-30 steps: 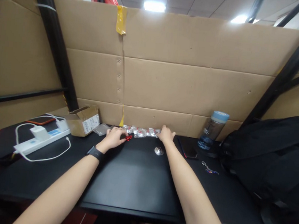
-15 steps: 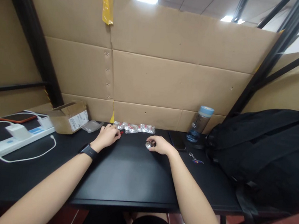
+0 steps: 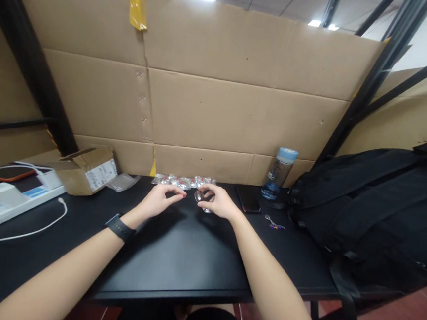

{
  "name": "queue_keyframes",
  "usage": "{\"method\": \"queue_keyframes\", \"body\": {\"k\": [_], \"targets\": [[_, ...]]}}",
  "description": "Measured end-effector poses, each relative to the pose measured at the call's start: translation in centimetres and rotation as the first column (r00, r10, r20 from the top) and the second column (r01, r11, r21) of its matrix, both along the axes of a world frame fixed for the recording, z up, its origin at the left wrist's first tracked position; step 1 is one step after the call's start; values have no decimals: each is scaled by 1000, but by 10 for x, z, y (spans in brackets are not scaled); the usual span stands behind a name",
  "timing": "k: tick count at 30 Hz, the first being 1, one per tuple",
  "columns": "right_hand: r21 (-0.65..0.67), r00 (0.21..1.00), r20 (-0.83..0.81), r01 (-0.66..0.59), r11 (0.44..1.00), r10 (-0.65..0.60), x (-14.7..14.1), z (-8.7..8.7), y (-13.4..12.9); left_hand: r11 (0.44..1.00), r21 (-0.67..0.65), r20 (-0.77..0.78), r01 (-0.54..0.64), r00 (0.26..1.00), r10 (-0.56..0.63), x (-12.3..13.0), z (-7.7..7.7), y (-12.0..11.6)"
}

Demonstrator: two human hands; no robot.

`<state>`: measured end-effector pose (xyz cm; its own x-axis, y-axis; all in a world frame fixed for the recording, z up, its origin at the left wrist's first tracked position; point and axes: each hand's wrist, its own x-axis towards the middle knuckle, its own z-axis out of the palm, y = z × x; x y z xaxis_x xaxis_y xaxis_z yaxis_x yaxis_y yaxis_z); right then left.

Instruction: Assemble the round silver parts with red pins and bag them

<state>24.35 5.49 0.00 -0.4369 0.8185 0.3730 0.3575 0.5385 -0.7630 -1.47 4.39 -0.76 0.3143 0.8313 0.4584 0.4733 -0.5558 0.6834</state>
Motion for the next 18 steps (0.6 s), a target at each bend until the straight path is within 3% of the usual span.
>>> {"method": "queue_keyframes", "body": {"k": [5,18], "targets": [[-21,976,-211,-50,999,45,-23,3,-13,996,-84,176,26,984,-11,4,-5,2],[50,960,-275,-47,998,59,-43,-5,-22,997,74,87,-38,996,32,14,-6,-4]]}}
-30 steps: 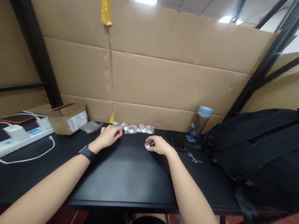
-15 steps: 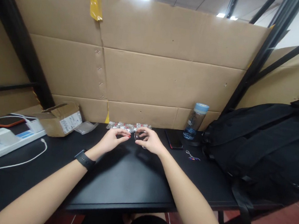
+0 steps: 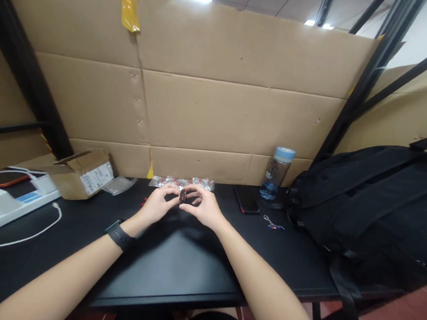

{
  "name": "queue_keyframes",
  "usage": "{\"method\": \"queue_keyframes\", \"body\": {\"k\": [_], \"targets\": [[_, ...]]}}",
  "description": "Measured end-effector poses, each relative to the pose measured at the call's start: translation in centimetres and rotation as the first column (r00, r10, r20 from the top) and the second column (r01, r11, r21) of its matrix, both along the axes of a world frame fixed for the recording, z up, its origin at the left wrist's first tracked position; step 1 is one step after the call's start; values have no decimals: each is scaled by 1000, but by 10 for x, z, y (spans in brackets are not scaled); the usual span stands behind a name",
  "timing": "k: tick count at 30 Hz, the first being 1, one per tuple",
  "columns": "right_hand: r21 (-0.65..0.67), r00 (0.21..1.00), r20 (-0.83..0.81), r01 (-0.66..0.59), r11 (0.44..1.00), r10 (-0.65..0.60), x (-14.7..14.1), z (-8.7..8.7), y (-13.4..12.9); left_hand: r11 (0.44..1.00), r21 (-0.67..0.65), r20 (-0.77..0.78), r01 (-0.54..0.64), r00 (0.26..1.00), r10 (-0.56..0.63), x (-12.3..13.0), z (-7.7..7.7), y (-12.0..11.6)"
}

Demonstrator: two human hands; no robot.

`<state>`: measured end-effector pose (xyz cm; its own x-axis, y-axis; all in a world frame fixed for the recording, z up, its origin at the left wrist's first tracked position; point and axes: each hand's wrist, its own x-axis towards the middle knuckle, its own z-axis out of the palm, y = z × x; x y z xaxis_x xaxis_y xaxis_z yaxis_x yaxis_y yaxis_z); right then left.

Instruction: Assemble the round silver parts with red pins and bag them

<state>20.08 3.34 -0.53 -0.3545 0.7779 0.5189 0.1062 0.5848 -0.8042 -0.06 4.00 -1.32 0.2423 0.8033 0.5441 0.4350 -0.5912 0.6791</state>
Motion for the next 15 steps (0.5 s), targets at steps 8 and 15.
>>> {"method": "queue_keyframes", "body": {"k": [8,15], "targets": [[-153,996,-86,13,988,-26,-5,-4,1,994,24,-44,-110,993,111,0,-2,-1],[15,987,151,57,998,-59,3,-1,5,988,41,-102,-150,983,154,4,4,-10]]}}
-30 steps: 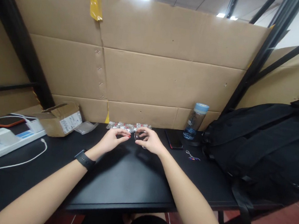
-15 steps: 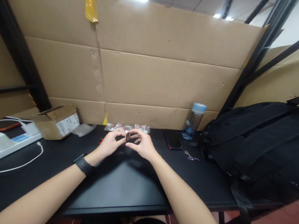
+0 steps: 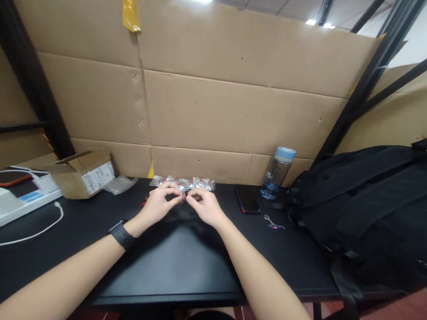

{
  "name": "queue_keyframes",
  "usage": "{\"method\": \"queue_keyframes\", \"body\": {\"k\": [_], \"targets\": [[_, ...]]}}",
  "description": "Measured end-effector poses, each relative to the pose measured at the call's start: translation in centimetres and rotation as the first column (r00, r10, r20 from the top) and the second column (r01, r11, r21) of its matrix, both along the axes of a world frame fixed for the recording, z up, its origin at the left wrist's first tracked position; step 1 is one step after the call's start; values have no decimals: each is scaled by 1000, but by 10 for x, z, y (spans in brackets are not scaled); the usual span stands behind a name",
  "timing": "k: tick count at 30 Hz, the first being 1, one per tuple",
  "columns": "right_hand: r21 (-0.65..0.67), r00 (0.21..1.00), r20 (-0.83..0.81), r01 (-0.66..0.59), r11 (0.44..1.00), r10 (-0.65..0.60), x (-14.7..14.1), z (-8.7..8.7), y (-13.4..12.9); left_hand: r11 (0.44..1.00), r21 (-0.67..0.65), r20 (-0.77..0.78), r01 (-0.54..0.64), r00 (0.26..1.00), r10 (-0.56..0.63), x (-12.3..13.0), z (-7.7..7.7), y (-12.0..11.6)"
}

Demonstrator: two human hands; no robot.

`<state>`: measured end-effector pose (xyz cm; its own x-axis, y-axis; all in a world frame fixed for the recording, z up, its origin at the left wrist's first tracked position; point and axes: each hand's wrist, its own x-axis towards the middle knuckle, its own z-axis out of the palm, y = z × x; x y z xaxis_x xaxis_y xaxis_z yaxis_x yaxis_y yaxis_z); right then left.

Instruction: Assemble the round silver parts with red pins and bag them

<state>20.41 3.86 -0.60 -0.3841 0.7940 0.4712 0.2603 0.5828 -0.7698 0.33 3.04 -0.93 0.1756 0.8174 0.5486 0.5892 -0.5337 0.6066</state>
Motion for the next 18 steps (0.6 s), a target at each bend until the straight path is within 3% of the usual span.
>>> {"method": "queue_keyframes", "body": {"k": [3,7,13,18], "targets": [[119,993,114,-5,993,-9,2,2,-2,1000,9,-41,-14,999,15,2,2,-3],[148,993,119,-20,989,2,0,2,-4,1000,20,-90,-11,996,13,2,2,-3],[101,995,91,42,994,-51,0,-5,3,996,35,-85,86,993,-83,0,0,1],[173,975,195,69,983,-103,9,-6,8,975,7,15,223,975,-223,-5,-2,5]]}}
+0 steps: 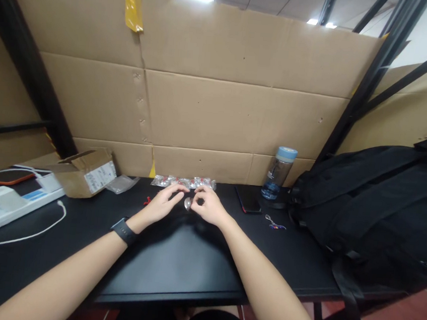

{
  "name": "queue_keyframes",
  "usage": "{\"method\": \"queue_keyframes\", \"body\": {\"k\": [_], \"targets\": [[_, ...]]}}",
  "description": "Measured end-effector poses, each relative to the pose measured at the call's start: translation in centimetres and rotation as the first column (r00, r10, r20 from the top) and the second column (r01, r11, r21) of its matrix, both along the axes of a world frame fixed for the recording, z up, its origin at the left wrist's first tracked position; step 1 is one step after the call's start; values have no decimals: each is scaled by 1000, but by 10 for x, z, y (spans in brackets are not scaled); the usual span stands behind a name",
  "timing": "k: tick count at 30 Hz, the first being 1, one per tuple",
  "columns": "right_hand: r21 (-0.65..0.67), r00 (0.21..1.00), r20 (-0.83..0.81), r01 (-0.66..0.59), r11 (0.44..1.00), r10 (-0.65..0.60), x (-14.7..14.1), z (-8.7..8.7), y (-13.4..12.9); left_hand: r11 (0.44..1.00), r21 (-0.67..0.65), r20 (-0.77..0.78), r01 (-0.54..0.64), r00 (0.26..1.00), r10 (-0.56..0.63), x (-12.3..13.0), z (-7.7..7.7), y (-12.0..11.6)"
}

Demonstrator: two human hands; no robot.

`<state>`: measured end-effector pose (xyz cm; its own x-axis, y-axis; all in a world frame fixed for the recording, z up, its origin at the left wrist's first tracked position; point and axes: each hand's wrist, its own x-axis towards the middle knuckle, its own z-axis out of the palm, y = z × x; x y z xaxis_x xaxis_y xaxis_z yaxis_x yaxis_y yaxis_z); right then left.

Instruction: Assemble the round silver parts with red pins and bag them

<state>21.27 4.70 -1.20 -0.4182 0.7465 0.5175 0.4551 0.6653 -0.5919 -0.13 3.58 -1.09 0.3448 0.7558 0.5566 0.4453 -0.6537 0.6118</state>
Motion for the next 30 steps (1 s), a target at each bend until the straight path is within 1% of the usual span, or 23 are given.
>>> {"method": "queue_keyframes", "body": {"k": [2,4,9,11,12,13,14,15,16,17,18,19,20,21,23,25,26,30], "targets": [[1,1000,23,-11,1000,11,3,1,1,998,-29,-78,57,995,-59,-2,-1,-1],[-24,999,23,-27,999,28,5,3,0,996,-49,-190,73,979,-81,-1,-3,-4],[-72,999,28,-29,997,31,6,6,-1,999,-37,-381,34,923,-46,1,-8,-6],[-58,998,66,-22,998,26,7,5,-1,1000,-14,-432,-24,902,16,-6,-6,0],[-48,996,92,-18,999,22,8,4,-1,996,7,-442,-89,893,83,-14,-4,5],[-41,992,122,-14,999,19,8,4,0,984,32,-444,-178,879,173,-24,0,10],[-40,988,152,-10,999,16,9,3,0,955,63,-427,-291,857,289,-38,4,15],[-45,983,181,-8,999,16,10,2,1,900,103,-388,-425,816,429,-53,8,20],[-51,977,212,-8,999,18,10,2,1,829,134,-360,-543,753,551,-70,11,25],[-54,970,242,-10,998,22,11,2,1,755,160,-336,-636,684,648,-88,13,28],[-51,963,267,-11,999,24,12,2,0,691,166,-325,-704,623,712,-105,14,31],[-45,958,286,-11,999,24,12,3,0,648,140,-341,-749,577,742,-120,14,33],[-41,955,296,-10,999,22,13,4,-1,617,101,-374,-780,545,750,-134,14,34],[-42,953,301,-11,999,23,13,5,-1,595,55,-416,-802,523,744,-145,12,35],[-62,950,309,-24,998,42,14,8,-3,555,-46,-479,-831,506,718,-159,9,36],[-88,941,330,-51,995,77,14,9,-4,524,-110,-500,-845,503,705,-165,7,38],[-96,935,343,-63,993,92,14,9,-5,515,-122,-498,-849,501,708,-167,7,38],[-105,923,368,-81,991,114,15,9,-5,479,-115,-497,-870,468,731,-169,7,39]]}}
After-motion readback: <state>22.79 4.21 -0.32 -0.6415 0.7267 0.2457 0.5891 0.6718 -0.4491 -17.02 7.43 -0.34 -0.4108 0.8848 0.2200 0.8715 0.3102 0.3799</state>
